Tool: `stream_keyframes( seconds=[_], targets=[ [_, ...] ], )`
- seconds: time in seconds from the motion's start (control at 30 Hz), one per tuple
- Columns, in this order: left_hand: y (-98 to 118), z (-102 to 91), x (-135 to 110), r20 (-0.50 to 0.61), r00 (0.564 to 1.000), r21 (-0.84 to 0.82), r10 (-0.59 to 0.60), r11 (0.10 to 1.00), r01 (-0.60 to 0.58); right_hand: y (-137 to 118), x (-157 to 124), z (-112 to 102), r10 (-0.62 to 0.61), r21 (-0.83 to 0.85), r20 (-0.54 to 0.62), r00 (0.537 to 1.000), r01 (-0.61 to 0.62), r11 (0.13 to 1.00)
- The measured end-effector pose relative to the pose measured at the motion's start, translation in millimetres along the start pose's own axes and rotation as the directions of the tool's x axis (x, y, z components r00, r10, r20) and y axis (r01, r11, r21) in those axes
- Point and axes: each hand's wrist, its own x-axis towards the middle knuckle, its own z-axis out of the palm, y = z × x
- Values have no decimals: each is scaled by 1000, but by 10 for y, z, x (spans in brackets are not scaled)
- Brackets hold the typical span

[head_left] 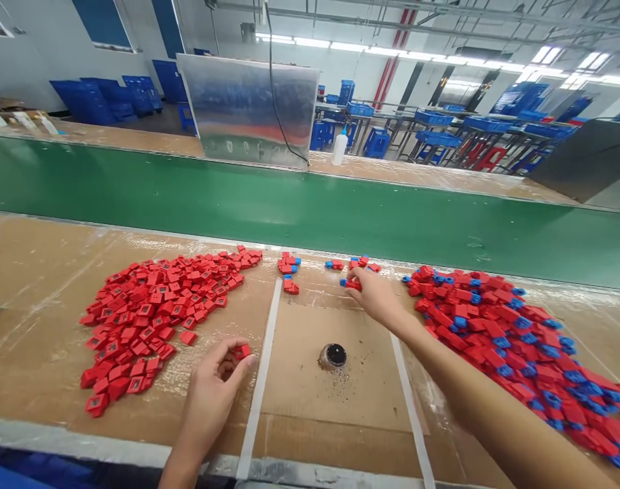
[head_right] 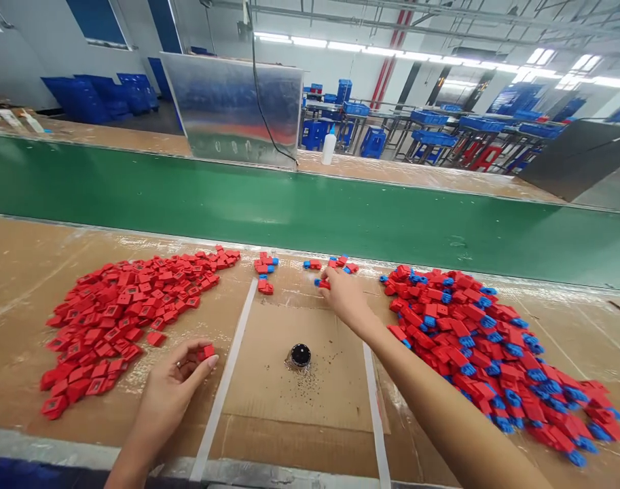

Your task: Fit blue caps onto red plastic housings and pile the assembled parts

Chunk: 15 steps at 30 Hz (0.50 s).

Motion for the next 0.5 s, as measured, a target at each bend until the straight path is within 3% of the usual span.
stream_keyframes(
  seconds=[0.13, 0.23, 0.4, 0.5],
  targets=[
    [74, 114, -60, 91, 992, 60, 87, 994, -93, 277, -482, -250, -45, -55, 143, 989, 54, 997],
    [142, 275, -131, 151, 983, -10, 100, 995, -100, 310, -776, -219, -40, -96, 211, 977, 61, 994],
    [248, 645, -344, 136, 991, -240, -2, 970, 34, 187, -943, -20, -93, -80, 167, 982, 107, 991],
    [272, 822, -476, 147, 986, -366, -82, 921, 131, 180, -994, -8, -119, -47, 117, 986, 126, 991]
  ],
)
